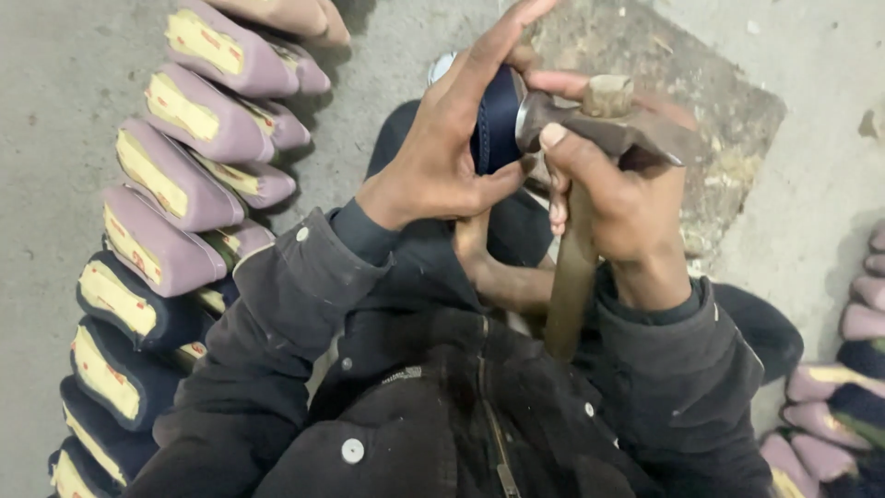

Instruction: The person sits on the floor and uses a hammer to tap the sole of a blue and green shoe, likely to attach or secure the sole. They repeat this process on multiple shoes, placing each finished shoe on the floor.

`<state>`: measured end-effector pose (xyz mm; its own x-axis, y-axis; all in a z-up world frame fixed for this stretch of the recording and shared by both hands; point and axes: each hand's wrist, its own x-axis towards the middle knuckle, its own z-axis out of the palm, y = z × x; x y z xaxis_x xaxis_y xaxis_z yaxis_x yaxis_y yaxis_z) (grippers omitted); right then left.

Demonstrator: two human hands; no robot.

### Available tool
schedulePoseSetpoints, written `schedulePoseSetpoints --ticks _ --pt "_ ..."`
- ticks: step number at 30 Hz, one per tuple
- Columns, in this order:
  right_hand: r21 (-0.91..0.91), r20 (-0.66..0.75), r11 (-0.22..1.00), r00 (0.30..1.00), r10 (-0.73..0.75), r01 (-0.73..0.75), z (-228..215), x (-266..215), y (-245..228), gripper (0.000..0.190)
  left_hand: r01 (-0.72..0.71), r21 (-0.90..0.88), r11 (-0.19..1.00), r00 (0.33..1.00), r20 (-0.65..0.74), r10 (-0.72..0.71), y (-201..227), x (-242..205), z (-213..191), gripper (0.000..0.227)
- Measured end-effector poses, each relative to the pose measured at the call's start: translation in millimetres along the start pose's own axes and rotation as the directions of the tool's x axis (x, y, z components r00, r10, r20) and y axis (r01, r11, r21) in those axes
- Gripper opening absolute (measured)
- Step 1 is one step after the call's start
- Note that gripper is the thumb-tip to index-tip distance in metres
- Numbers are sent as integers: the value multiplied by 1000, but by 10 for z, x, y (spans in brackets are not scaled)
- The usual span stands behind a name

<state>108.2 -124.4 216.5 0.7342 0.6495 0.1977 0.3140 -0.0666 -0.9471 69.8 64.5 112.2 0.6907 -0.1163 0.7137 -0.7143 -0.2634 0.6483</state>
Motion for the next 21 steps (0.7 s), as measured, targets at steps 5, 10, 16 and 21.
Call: schedulePoseSetpoints --ticks 5,10,16,21 --pt "-18 -2 999 999 36 -36 -157 -313 -186 32 -7 81 997 996 93 0 397 -18 239 77" --pt "11 46 986 986 163 -164 -233 -738 -228 31 98 176 980 983 134 -122 681 -334 531 80" --pt "-131 81 950 952 296 -285 -113 -1326 -346 36 449 270 852 891 -66 -448 965 -639 575 62" --pt "-43 12 824 824 567 -566 100 -1844 -186 37 386 385 838 912 -26 -408 960 -1083 812 76"
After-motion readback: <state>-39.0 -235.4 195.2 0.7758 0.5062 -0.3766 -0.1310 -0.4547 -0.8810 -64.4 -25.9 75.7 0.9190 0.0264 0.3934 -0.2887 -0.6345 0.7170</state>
